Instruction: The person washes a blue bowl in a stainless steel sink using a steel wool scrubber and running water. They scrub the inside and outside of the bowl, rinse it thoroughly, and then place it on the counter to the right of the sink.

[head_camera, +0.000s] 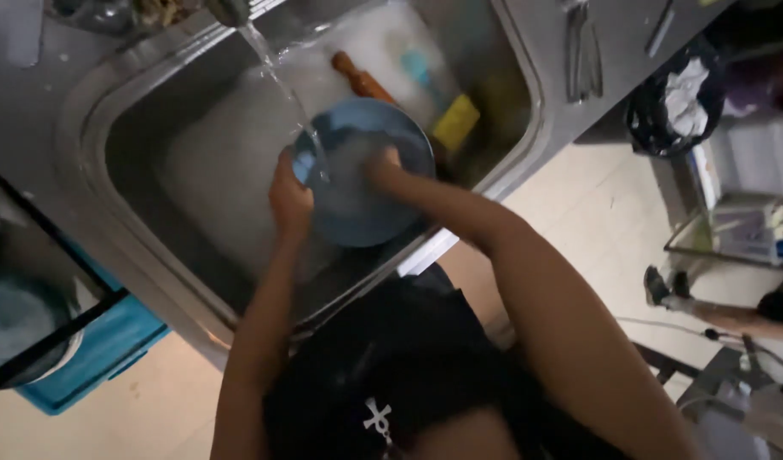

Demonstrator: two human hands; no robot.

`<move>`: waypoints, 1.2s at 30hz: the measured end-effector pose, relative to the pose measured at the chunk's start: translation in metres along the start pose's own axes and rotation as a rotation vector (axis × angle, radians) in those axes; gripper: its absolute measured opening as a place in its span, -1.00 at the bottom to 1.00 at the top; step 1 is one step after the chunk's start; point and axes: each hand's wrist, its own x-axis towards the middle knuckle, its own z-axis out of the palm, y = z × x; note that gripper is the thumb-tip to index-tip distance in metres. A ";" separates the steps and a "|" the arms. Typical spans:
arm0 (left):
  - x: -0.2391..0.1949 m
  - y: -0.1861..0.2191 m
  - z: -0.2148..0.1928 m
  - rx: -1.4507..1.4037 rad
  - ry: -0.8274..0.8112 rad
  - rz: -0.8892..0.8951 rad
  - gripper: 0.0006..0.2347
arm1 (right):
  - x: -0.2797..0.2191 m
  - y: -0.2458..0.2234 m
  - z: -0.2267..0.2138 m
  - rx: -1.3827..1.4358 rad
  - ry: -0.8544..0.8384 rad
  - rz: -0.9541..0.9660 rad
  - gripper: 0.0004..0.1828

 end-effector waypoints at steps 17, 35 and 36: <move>-0.006 0.025 -0.003 -0.045 -0.005 -0.075 -0.54 | 0.049 0.010 -0.136 0.111 -0.519 0.259 -0.53; -0.006 -0.031 0.031 -0.053 0.084 -0.002 -0.44 | -0.044 0.026 -0.050 0.067 -0.086 -0.293 -0.71; -0.013 -0.025 0.025 -0.051 0.080 0.001 -0.44 | -0.037 0.036 -0.046 0.069 -0.086 -0.287 -0.71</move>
